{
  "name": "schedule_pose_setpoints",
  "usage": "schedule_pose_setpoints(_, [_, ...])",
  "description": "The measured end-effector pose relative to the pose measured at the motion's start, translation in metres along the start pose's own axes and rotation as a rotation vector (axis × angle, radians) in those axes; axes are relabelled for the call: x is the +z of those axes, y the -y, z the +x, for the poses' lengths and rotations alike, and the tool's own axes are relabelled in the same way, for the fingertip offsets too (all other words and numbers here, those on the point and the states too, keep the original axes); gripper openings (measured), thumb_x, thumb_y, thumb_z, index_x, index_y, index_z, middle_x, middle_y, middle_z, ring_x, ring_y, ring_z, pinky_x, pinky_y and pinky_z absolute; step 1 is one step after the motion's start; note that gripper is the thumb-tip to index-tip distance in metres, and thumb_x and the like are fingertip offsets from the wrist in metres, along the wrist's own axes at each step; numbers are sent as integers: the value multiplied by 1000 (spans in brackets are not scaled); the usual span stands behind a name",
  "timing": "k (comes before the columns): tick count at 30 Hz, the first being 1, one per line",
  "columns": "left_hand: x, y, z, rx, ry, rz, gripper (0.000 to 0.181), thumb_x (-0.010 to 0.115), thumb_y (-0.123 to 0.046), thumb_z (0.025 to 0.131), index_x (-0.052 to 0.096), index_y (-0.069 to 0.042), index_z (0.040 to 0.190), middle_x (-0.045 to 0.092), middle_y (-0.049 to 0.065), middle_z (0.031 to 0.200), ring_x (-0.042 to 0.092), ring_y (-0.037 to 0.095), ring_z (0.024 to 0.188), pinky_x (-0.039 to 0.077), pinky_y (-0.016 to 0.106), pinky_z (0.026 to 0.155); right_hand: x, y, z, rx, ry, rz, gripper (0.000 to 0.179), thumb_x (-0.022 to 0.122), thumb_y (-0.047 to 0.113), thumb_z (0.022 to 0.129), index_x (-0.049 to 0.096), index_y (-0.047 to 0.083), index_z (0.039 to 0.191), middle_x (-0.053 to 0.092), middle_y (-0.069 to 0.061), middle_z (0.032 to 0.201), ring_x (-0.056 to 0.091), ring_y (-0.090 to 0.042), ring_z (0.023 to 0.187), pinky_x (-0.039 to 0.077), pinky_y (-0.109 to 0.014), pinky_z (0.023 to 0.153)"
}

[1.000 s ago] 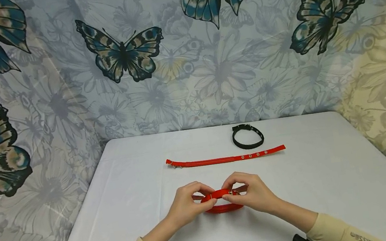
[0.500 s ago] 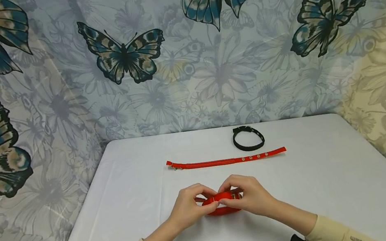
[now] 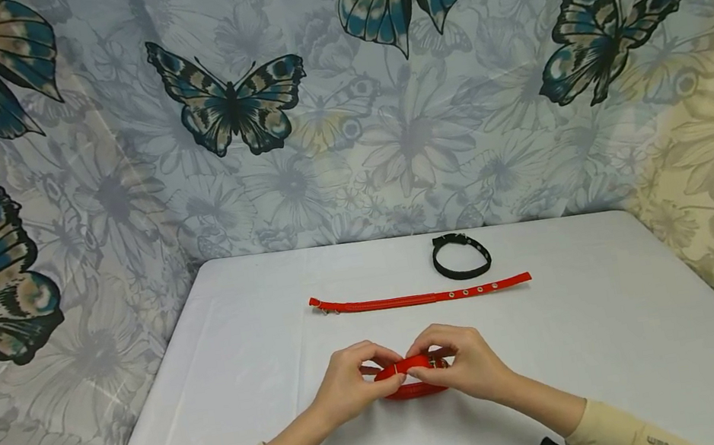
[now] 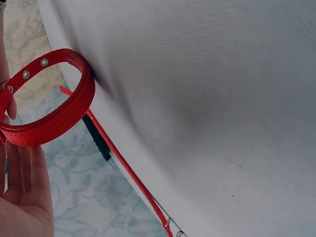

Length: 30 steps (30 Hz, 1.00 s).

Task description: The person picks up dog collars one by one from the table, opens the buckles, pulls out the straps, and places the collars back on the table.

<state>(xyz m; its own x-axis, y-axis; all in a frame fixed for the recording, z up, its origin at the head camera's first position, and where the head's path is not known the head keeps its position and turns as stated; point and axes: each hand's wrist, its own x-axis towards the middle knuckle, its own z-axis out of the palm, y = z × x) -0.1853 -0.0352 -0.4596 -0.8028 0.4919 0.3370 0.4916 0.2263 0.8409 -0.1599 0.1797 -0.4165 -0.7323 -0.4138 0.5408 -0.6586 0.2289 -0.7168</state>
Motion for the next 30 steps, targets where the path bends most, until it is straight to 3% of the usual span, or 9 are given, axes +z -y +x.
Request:
schedule_pose_setpoints(4, [1, 1, 0, -7, -9, 10, 17, 78, -2, 80, 73, -6, 96, 69, 5, 89, 66, 23, 82, 58, 34, 72, 0, -8, -3, 90, 9, 58, 17, 79, -4, 78, 70, 5, 90, 68, -8, 85, 65, -19, 77, 59, -33, 65])
schedule_pose_setpoints(8, [-1, 2, -2, -50, -33, -8, 16, 79, -2, 79, 74, -8, 93, 70, 1, 89, 67, 20, 84, 58, 34, 73, -6, -23, -5, 207, -2, 150, 12, 75, 1, 83, 69, 8, 90, 67, -8, 87, 65, -18, 78, 59, -35, 70])
schedule_pose_setpoints(11, [-3, 0, -2, -19, -22, -12, 13, 78, -9, 82, 75, -12, 95, 70, -4, 91, 67, 14, 86, 58, 30, 74, -13, -31, -7, 264, -3, 198, 9, 74, 4, 86, 69, 10, 90, 66, -10, 87, 65, -18, 76, 59, -36, 71])
schedule_pose_setpoints(13, [-4, -2, 0, 35, -8, 1, 12, 78, -14, 84, 75, -15, 96, 70, -6, 92, 66, 11, 85, 57, 27, 74, -15, -32, -8, 265, 18, 209, 7, 73, 6, 87, 69, 10, 91, 66, -11, 88, 65, -18, 76, 59, -37, 71])
schedule_pose_setpoints(16, [-6, -12, 1, 49, -3, 15, 11, 77, -11, 84, 75, -12, 95, 71, -3, 91, 67, 15, 85, 58, 29, 74, -12, -25, -7, 259, 44, 212, 7, 72, 5, 87, 69, 8, 92, 66, -12, 90, 65, -17, 79, 59, -37, 71])
schedule_pose_setpoints(20, [-5, -7, 0, 3, -14, 25, 11, 78, -10, 82, 74, -13, 92, 70, -6, 89, 66, 13, 84, 58, 29, 73, -11, -9, -2, 259, 61, 151, 10, 73, 1, 85, 69, 6, 93, 66, -9, 90, 65, -18, 82, 59, -35, 72])
schedule_pose_setpoints(22, [-3, 4, 0, 7, -17, 27, 10, 79, -15, 83, 74, -18, 91, 68, -11, 88, 64, 7, 84, 56, 25, 72, -13, -4, 0, 264, 69, 109, 12, 75, 1, 84, 69, 6, 93, 67, -6, 91, 64, -21, 83, 58, -34, 73])
schedule_pose_setpoints(30, [-3, 0, -1, -38, -45, 3, 12, 80, -12, 81, 74, -15, 91, 70, -7, 89, 66, 15, 85, 58, 30, 73, -15, 2, -2, 263, 67, -25, 20, 79, 2, 80, 69, 8, 95, 66, -4, 92, 64, -29, 82, 59, -35, 73])
